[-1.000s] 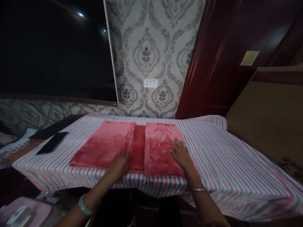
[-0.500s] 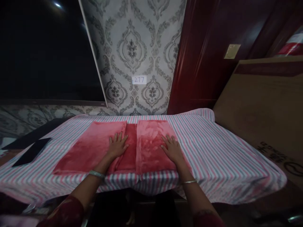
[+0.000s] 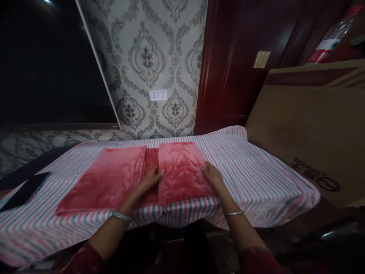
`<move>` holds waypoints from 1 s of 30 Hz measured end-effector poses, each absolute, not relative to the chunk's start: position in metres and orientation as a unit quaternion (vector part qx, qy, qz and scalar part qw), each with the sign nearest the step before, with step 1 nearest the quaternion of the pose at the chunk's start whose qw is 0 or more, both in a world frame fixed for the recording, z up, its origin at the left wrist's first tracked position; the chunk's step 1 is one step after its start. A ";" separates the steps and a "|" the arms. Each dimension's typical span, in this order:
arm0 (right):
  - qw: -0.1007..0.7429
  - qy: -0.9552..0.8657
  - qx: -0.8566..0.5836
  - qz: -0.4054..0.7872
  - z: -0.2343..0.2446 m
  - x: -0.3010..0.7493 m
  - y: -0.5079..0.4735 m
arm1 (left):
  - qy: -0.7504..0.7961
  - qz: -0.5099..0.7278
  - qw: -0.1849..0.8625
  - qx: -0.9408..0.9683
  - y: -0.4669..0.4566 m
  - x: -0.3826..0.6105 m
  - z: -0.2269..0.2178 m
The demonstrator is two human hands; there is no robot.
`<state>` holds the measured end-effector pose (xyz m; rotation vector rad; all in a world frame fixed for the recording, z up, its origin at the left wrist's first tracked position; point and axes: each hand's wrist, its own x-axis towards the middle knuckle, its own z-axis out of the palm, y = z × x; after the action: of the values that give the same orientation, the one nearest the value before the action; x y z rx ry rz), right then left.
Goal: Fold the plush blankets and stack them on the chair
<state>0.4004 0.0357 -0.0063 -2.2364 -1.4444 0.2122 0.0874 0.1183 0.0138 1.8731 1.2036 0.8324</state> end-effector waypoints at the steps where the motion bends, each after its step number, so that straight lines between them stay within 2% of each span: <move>1: 0.223 -0.521 -0.820 0.078 -0.007 0.400 0.032 | 0.460 0.336 0.384 0.726 0.118 0.091 0.012; 8: 0.202 -0.538 -0.816 0.068 -0.008 0.390 0.026 | 0.406 0.394 0.492 0.662 0.117 0.100 0.011; 12: 0.219 -0.547 -0.805 0.062 -0.010 0.389 0.023 | 0.419 0.385 0.494 0.657 0.121 0.086 0.014; 20: 0.166 -0.528 -0.830 0.065 0.010 0.377 0.028 | 0.427 0.373 0.586 0.579 0.138 0.081 0.021; 23: 0.157 -0.529 -0.832 0.047 0.016 0.362 0.033 | 0.439 0.369 0.631 0.522 0.162 0.093 0.037; 30: 0.121 -0.527 -0.840 -0.045 0.003 0.334 0.027 | 0.457 0.360 0.635 0.508 0.215 0.123 0.052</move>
<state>0.3342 0.0267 0.0025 -2.4515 -1.5401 -0.1323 0.1228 0.2153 0.0521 1.1605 1.0437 0.8227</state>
